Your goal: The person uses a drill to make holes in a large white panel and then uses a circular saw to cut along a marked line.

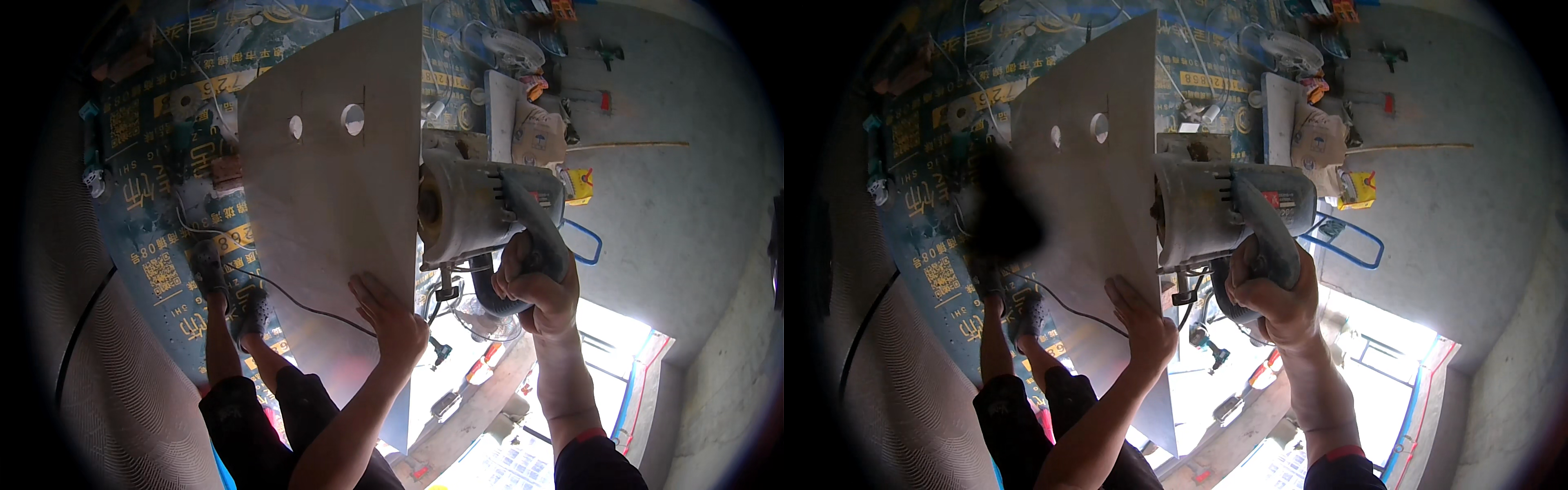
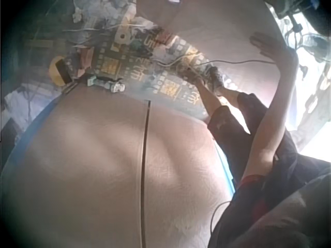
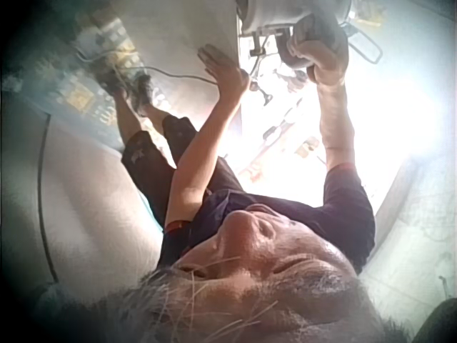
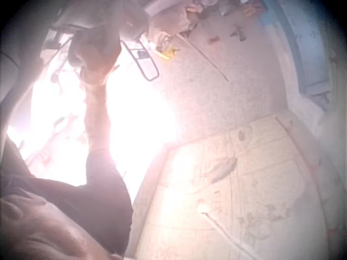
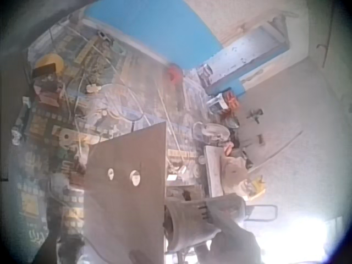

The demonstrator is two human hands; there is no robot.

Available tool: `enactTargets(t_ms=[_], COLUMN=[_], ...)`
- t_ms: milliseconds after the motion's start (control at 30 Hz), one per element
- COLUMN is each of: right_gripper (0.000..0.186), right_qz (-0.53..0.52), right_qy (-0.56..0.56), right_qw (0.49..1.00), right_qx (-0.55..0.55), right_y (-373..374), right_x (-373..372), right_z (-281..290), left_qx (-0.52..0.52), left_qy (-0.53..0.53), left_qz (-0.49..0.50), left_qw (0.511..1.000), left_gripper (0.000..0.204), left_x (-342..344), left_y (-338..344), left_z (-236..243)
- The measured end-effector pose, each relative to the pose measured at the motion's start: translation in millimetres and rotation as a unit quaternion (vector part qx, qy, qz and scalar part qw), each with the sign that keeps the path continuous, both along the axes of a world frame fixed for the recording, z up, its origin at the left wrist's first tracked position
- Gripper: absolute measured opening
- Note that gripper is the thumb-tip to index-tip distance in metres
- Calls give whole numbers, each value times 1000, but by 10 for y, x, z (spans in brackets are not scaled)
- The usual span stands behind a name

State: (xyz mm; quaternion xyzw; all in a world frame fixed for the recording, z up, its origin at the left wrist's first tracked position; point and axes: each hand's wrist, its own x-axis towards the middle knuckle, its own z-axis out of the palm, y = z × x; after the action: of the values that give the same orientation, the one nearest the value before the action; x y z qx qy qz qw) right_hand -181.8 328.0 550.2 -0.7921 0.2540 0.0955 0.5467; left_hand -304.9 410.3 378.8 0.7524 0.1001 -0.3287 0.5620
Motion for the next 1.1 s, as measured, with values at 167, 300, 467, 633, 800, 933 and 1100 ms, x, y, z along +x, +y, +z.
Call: enactTargets(t_ms=[167, 300, 467, 633, 800, 933, 1100], right_gripper=[92, 92, 76, 78, 80, 94, 95], right_qz=[0, -19, -17, -15, -11, -14, -11], right_qy=[-2, -8, -10, -14, -14, -7, -8], right_qw=[1000, 1000, 999, 999, 999, 999, 999], right_qx=[7, 11, 33, 25, 32, 28, 32], right_y=[-19, -2, -31, -11, -29, -21, -42], right_x=[-14, -36, -53, -67, -99, -124, -147], right_z=[-18, -13, 10, 1, -12, -24, -25], left_qx=[5, -21, -23, -23, -22, -20, -12], left_qy=[1, 4, 0, -6, -5, 0, -11], left_qz=[-4, -5, -6, -1, 1, 0, -2], left_qw=[1000, 1000, 1000, 1000, 1000, 1000, 1000], left_gripper=[92, 92, 92, 92, 94, 94, 95], left_x=[3, -31, -19, -36, -34, -39, -59], left_y=[3, -22, -21, -10, -23, -33, -54], left_z=[-26, -67, -47, -55, -64, -70, -86])
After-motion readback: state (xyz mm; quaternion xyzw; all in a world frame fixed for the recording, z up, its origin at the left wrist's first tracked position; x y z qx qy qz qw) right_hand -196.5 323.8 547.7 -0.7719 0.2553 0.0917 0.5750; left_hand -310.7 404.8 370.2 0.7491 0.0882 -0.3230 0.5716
